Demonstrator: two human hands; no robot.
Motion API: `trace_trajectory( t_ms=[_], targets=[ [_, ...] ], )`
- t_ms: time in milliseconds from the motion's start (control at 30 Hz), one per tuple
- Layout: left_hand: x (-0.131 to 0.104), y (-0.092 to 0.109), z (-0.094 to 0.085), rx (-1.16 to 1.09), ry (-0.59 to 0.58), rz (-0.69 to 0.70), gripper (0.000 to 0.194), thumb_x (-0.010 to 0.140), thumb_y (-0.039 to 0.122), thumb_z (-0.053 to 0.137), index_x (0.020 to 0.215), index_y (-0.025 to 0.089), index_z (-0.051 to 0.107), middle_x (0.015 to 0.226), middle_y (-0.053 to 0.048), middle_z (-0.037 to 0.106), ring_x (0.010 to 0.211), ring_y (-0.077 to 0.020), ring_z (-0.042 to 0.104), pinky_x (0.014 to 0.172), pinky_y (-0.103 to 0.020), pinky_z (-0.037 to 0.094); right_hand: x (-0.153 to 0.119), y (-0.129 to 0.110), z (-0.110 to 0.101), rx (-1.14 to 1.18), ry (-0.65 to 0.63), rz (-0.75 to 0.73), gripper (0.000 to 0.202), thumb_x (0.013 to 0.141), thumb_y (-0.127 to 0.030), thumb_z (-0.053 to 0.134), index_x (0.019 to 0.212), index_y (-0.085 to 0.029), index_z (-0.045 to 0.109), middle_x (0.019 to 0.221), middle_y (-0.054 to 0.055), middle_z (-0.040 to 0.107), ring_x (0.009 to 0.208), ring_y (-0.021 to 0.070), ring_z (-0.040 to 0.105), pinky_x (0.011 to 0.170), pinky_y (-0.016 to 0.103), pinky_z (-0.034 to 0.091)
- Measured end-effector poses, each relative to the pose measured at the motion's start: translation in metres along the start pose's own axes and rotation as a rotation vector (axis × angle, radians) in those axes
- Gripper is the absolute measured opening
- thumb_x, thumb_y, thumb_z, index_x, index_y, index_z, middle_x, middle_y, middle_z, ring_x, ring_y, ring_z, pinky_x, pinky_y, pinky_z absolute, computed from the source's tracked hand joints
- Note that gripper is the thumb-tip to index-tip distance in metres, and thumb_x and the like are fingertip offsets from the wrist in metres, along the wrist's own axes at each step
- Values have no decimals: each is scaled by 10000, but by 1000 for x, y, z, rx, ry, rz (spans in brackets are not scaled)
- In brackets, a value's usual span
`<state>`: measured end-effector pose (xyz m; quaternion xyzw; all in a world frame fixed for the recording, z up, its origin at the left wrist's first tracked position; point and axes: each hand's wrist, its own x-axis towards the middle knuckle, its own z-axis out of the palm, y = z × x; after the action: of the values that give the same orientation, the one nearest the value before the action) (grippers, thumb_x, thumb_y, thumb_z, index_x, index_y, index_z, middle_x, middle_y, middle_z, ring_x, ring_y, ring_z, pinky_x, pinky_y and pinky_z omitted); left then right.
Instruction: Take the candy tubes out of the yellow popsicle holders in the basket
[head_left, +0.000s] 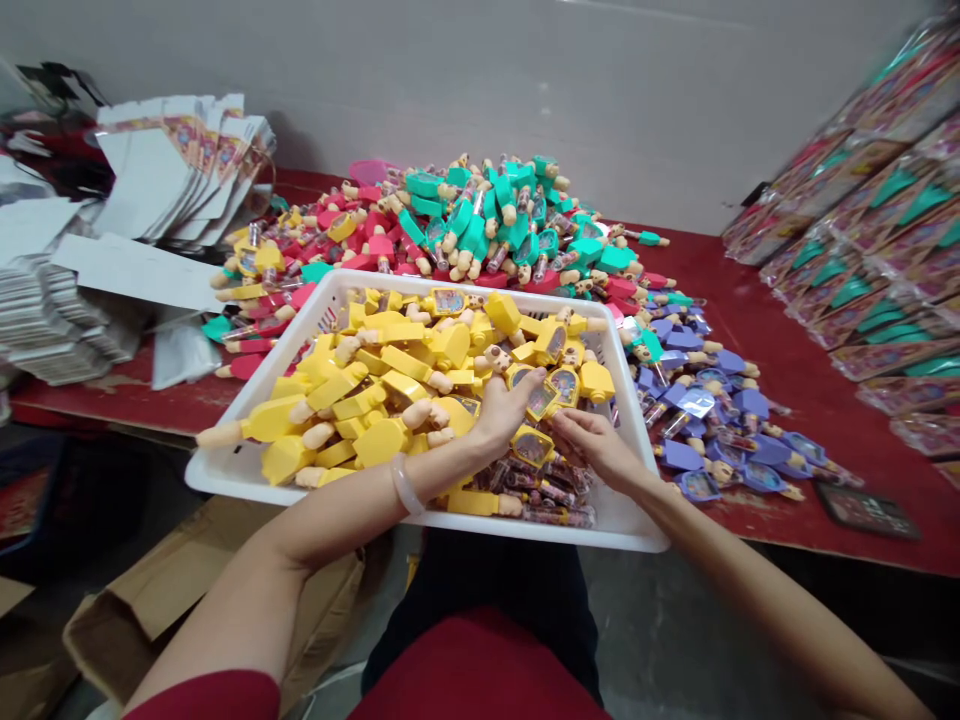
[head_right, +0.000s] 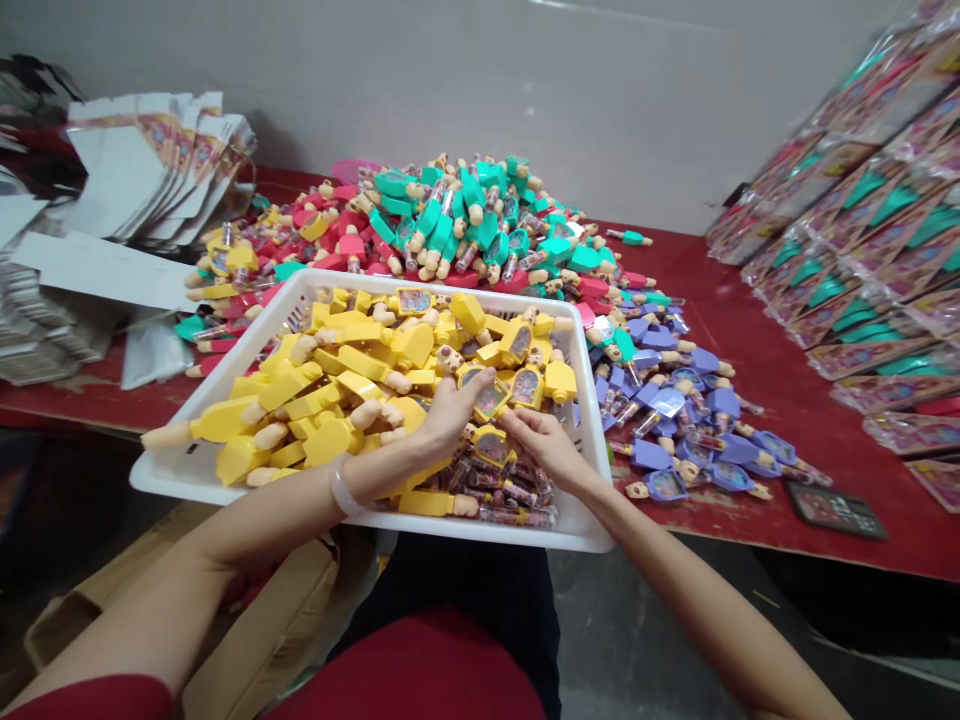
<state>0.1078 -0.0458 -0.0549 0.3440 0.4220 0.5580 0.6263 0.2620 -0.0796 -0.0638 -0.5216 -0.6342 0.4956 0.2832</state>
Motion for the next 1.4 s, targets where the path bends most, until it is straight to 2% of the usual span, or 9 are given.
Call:
trace_trajectory(
  t_ms=[133, 233, 533, 667, 733, 900, 1167, 1300, 1400],
  targets=[
    [0, -4, 3, -2, 63, -65, 391, 741, 485, 746, 853, 114, 688, 872, -98, 709, 777, -193, 650, 734, -299, 515, 5, 0, 5, -800, 287, -79, 221, 883, -386, 542, 923, -170, 567, 762, 99, 656, 664, 216, 591, 564, 263, 348],
    [-2, -6, 4, -5, 65, -25, 389, 757, 490, 730, 869, 120, 687, 893, -103, 711, 815, -204, 657, 768, -305, 516, 10, -3, 5, -947, 276, -69, 168, 878, -301, 521, 926, -149, 574, 783, 141, 683, 688, 243, 625, 580, 277, 361],
    [-5, 16, 4, -144, -162, -14, 341, 754, 369, 735, 962, 103, 688, 1065, -129, 704, 953, -237, 667, 883, -333, 520, -2, -14, 11, 513, -458, 169, 533, 817, -606, 622, 568, -235, 334, 379, -110, 260, 290, 58, 223, 331, 217, 191],
    [-7, 20, 6, -178, -290, -14, 325, 756, 369, 733, 920, 94, 684, 1013, -130, 709, 859, -233, 680, 815, -341, 541, -5, -10, 6, 575, -537, 182, 516, 786, -672, 612, 646, -236, 374, 388, -129, 265, 274, 60, 213, 324, 210, 210],
    [-7, 17, 5, -132, -283, 18, 325, 777, 381, 722, 943, 104, 685, 1006, -117, 711, 901, -233, 677, 848, -341, 532, -3, -10, -3, 284, -435, 172, 475, 807, -643, 578, 636, -237, 400, 394, -94, 314, 309, 90, 291, 357, 235, 251],
    [-5, 7, 2, 10, -240, 9, 368, 800, 421, 715, 1040, 142, 703, 1078, -101, 707, 1012, -243, 654, 941, -350, 492, 3, -19, -21, -666, 331, 28, 222, 761, -403, 614, 682, -218, 520, 582, 29, 562, 557, 180, 513, 507, 270, 331],
    [2, 12, -6, 291, -343, -77, 247, 748, 394, 739, 818, 157, 734, 761, -56, 726, 627, -179, 641, 612, -261, 518, -4, -8, -12, -116, -187, 268, 491, 762, -623, 625, 541, -236, 419, 361, -43, 355, 338, 105, 290, 375, 268, 227],
    [36, 49, -23, 257, -302, -116, 393, 719, 527, 749, 722, 137, 697, 577, -64, 641, 453, -138, 535, 546, -293, 514, 1, -15, -28, -159, -2, 126, 498, 670, -585, 756, 943, -198, 601, 656, 27, 628, 561, 201, 579, 500, 307, 458],
    [68, 95, -38, -152, -103, 64, 347, 813, 418, 712, 966, 108, 684, 866, -121, 688, 785, -198, 669, 805, -375, 549, -1, -16, -48, -228, 145, -7, 729, 741, -589, 703, 1297, -193, 447, 961, 106, 693, 840, 271, 669, 693, 367, 541]
  ],
)
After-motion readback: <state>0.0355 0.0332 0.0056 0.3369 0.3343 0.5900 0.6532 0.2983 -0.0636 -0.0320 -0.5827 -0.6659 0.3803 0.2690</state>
